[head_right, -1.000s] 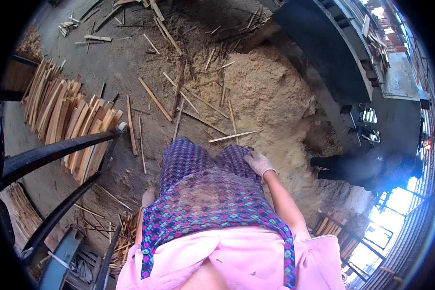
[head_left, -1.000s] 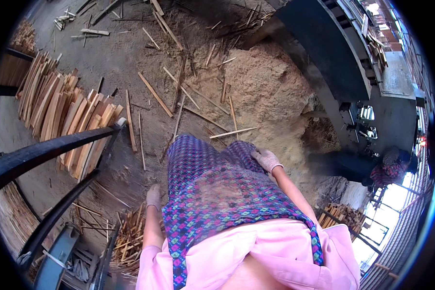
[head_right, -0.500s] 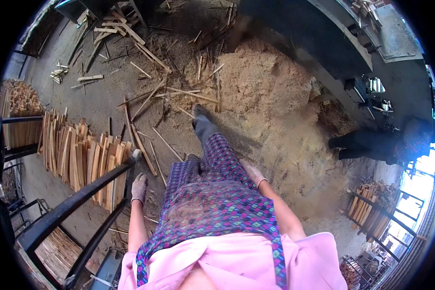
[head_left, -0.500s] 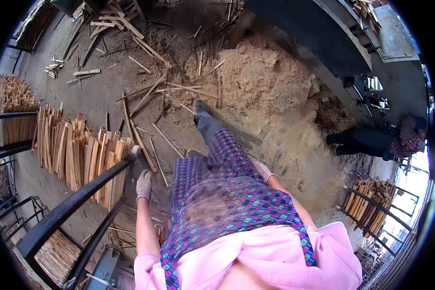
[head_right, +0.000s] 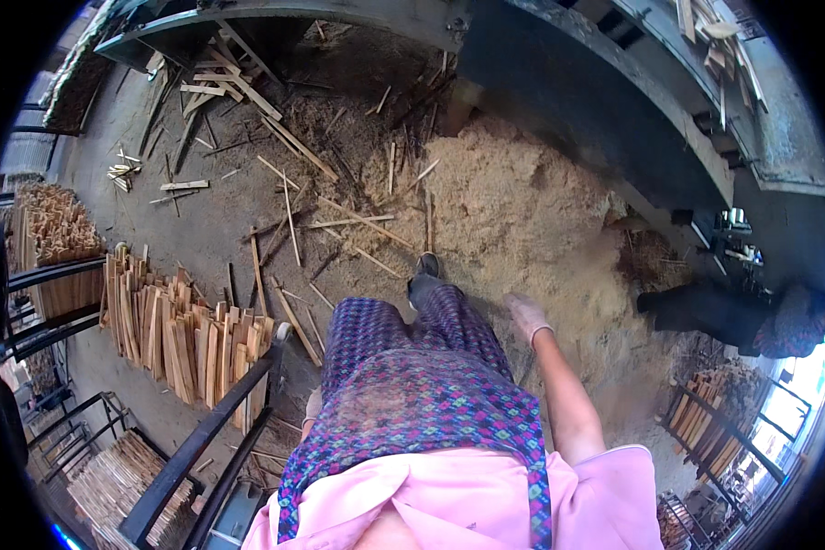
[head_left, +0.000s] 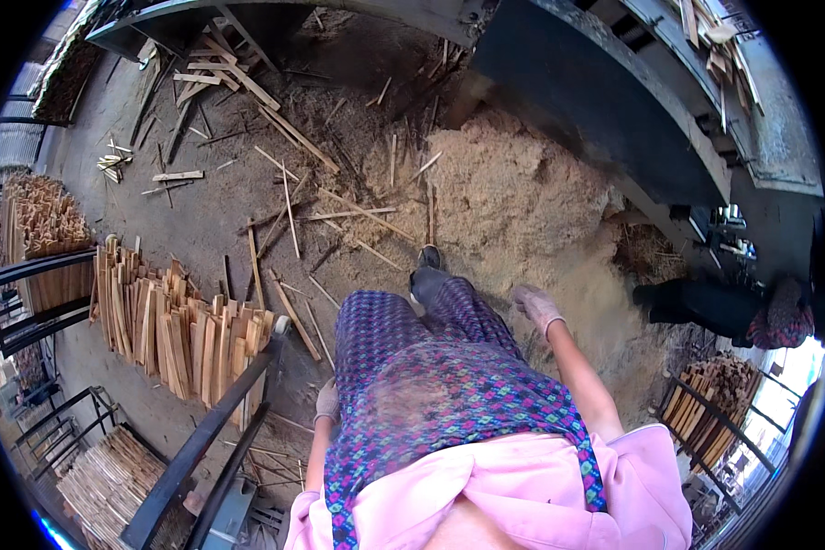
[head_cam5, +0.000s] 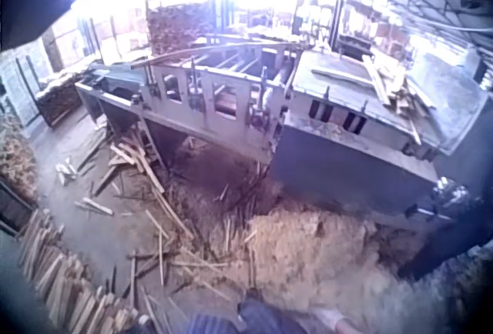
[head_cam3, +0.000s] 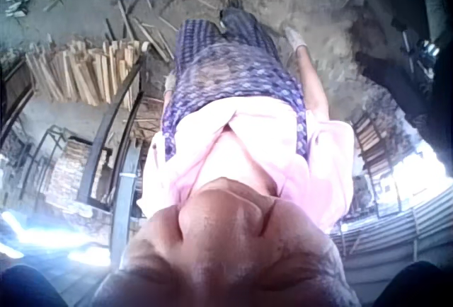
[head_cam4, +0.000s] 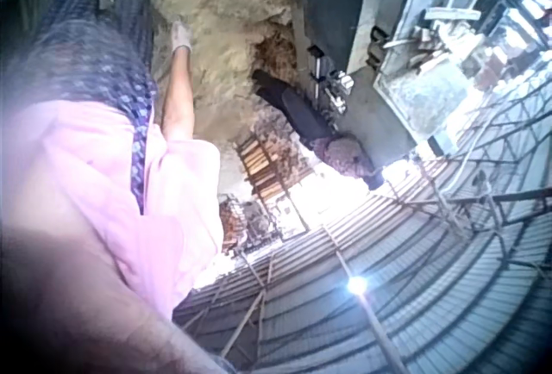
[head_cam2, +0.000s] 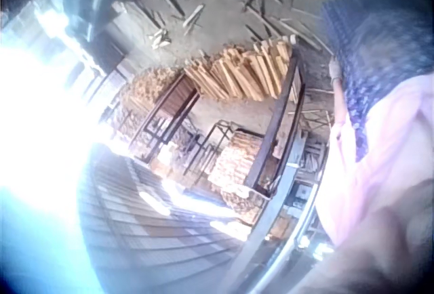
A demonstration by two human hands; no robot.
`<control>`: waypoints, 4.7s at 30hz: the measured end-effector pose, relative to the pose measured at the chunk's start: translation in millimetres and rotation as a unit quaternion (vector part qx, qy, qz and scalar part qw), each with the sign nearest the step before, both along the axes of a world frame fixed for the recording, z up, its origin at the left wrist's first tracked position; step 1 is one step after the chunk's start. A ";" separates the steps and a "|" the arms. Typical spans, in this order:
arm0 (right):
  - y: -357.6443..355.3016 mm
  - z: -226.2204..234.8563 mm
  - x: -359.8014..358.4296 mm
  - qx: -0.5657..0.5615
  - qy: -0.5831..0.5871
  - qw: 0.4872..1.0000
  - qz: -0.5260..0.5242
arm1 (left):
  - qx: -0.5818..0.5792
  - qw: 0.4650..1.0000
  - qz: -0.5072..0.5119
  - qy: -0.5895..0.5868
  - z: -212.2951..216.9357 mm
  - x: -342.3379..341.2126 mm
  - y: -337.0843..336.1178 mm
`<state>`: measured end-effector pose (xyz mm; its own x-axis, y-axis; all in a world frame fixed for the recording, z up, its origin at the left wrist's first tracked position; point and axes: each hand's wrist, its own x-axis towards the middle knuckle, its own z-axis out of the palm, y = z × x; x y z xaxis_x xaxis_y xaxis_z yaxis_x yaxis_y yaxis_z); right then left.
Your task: The person uses a shovel to scoop sawdust from a large pile on the floor and transfers it into a wheelbarrow. The person repeatedly scoops the material and deposits it into the container, gradually filling it up.
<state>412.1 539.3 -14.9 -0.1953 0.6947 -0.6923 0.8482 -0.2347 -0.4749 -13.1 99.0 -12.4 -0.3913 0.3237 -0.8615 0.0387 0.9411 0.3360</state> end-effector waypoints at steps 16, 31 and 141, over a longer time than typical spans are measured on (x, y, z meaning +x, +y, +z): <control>-10.7 38.6 -131.0 -0.138 -0.049 0.978 -0.150 | 0.065 0.982 -0.168 0.056 -44.9 -234.8 195.5; 100.8 66.2 -357.3 0.014 -0.061 0.998 -0.004 | 0.090 0.966 -0.232 0.069 -41.4 -403.1 163.3; -530.7 -35.2 -319.9 -0.162 -0.016 0.534 -0.830 | 0.111 0.036 -0.985 -0.123 -58.5 464.3 432.6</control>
<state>92.2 8.6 -50.1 0.5194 -0.2636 -0.8129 -0.6482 -0.7414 -0.1737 451.2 531.6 -70.9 0.5905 -0.4773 -0.6508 -0.0731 -0.8347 0.5458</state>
